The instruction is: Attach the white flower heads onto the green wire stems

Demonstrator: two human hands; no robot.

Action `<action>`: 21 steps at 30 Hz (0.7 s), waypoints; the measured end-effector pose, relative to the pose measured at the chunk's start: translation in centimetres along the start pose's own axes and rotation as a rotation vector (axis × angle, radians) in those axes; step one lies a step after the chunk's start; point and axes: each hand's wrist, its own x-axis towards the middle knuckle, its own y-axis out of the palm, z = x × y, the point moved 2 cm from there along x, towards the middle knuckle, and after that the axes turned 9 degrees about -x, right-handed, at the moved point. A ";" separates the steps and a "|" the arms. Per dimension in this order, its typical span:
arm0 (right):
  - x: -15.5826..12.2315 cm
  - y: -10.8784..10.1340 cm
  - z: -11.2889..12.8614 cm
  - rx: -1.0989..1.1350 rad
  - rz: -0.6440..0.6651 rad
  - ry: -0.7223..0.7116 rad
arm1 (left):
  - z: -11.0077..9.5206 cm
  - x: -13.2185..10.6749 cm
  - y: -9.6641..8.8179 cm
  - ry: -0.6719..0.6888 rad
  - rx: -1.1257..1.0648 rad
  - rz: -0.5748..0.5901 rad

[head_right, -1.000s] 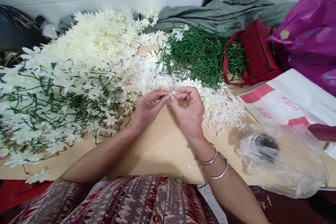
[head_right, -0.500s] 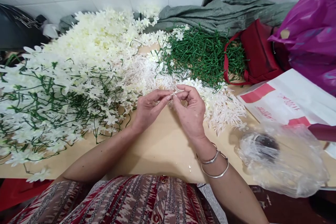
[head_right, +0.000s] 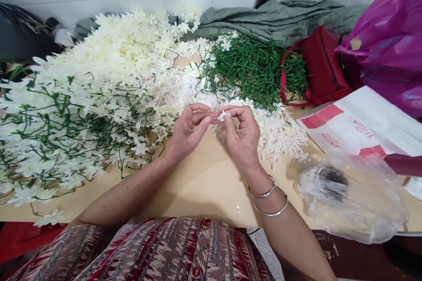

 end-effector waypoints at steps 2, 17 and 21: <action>0.1 -0.2 -0.1 -0.008 -0.036 0.024 | -0.8 0.1 -0.1 0.047 0.092 -0.029; 2.8 -5.9 0.3 -0.064 -0.202 -0.062 | -2.3 -10.5 8.4 0.056 0.036 1.429; 2.8 -5.7 0.2 -0.044 -0.187 -0.057 | -1.2 -10.8 7.6 -0.021 0.059 1.373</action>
